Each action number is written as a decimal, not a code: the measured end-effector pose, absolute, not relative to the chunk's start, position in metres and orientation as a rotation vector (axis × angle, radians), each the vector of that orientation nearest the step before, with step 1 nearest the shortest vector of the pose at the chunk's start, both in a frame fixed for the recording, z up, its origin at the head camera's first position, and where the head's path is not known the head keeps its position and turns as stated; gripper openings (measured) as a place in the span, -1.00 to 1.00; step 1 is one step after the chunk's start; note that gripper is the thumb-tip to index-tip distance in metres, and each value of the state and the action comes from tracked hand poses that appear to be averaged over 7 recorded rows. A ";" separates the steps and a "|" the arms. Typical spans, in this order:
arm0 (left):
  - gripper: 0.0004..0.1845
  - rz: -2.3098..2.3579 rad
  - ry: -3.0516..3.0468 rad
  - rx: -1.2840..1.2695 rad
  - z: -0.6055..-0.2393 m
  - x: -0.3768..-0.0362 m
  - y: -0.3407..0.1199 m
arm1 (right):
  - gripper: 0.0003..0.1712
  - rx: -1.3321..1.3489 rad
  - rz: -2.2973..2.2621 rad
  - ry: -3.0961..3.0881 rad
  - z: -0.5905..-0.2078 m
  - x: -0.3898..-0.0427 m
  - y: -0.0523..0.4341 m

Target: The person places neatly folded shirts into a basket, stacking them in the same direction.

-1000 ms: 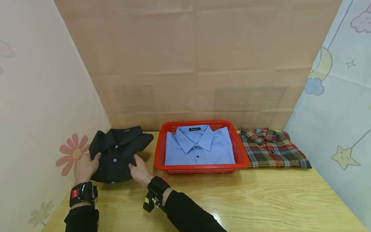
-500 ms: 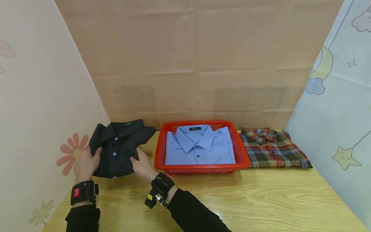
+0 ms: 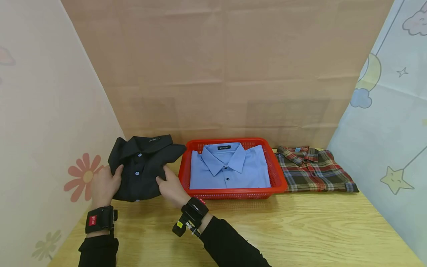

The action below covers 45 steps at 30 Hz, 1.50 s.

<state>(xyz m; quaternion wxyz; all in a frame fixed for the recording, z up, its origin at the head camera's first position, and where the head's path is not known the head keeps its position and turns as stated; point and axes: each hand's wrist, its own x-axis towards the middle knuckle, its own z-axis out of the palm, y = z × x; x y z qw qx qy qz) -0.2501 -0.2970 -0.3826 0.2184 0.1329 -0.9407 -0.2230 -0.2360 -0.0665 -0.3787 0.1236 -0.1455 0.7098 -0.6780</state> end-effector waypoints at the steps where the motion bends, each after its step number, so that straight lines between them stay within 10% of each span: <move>1: -0.49 -0.618 -2.593 0.356 -0.381 -0.250 -0.294 | -0.34 -0.436 -1.990 2.055 -0.377 -0.237 -0.064; 45: -0.55 -0.931 -2.429 -0.048 -0.359 -0.251 -0.157 | -0.27 -0.464 -2.019 2.128 -0.370 -0.238 0.083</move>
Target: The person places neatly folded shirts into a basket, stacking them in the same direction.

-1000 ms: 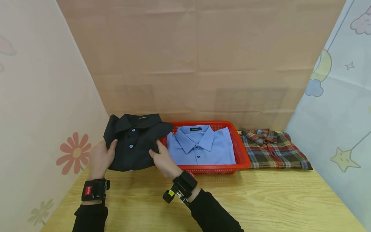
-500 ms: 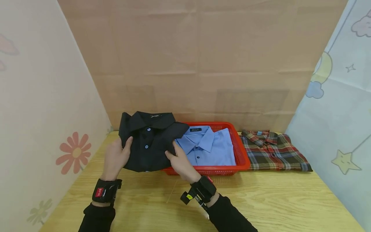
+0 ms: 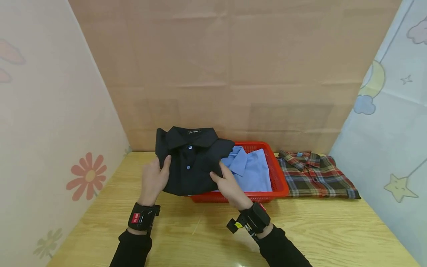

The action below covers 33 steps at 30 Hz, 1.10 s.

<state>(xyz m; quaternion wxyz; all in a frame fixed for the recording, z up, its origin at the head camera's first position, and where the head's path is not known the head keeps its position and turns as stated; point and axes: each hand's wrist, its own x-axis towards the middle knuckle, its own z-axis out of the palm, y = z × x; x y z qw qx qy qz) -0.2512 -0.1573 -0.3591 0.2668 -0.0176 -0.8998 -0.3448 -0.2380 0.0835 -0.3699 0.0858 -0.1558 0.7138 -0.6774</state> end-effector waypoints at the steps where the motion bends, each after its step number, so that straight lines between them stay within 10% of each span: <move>1: -0.55 -0.953 -2.428 -0.050 -0.359 -0.251 -0.154 | -0.27 -0.458 -2.019 2.130 -0.370 -0.238 0.087; 22: -0.81 -1.353 -2.478 -0.226 -0.369 -0.257 -0.097 | -0.13 -0.260 -1.805 2.340 -0.360 -0.244 0.171; 33: -0.56 -1.307 -2.566 -0.382 -0.370 -0.267 -0.080 | -0.14 -0.232 -1.730 2.411 -0.358 -0.252 0.198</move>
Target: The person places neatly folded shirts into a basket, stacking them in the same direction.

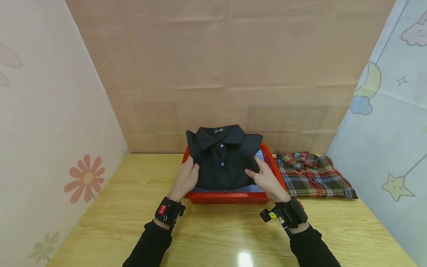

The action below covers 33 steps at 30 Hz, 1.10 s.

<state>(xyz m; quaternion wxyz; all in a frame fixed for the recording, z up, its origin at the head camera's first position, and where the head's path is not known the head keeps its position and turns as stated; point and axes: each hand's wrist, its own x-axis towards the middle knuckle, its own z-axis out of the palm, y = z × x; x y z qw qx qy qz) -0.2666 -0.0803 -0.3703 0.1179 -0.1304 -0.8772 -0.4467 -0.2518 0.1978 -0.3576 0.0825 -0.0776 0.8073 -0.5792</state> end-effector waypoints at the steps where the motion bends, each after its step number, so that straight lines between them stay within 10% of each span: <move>1: -0.56 -1.300 -2.573 -0.395 -0.371 -0.267 -0.080 | -0.14 -0.231 -1.721 2.411 -0.359 -0.252 0.199; 33: -0.43 -1.131 -2.910 -0.458 -0.391 -0.290 -0.065 | -0.23 -0.265 -1.267 2.673 -0.388 -0.271 0.214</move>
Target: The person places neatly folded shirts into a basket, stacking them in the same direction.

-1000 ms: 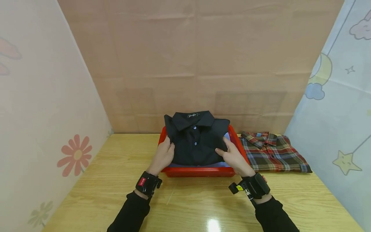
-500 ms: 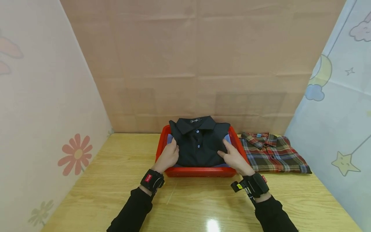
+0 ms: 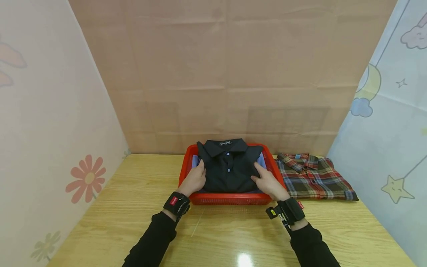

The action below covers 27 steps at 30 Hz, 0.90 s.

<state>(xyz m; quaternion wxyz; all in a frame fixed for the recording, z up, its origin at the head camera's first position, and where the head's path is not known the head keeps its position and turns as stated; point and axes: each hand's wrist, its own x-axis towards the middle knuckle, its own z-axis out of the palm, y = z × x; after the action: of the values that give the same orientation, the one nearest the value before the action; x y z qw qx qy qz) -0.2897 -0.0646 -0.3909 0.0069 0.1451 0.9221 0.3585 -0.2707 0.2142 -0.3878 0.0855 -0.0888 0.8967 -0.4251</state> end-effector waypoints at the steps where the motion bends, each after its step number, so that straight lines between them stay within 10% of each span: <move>1: -0.43 1.112 2.887 0.451 -0.391 -0.290 -0.065 | -0.23 -0.265 -1.257 2.681 -0.388 -0.271 0.214; 20: -0.52 0.928 3.012 0.273 -0.392 -0.292 -0.064 | 0.05 -0.249 -1.001 2.917 -0.383 -0.273 0.224; 27: -0.30 0.908 3.078 0.192 -0.389 -0.290 -0.063 | -0.16 -0.273 -0.803 2.974 -0.379 -0.272 0.223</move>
<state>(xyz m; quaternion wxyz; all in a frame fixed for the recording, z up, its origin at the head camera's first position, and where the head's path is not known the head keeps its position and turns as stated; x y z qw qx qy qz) -0.2897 -0.0631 -0.3886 -0.0369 0.0596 0.9568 0.2823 -0.2718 0.2228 -0.3791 0.0243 -0.0882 0.9614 -0.2594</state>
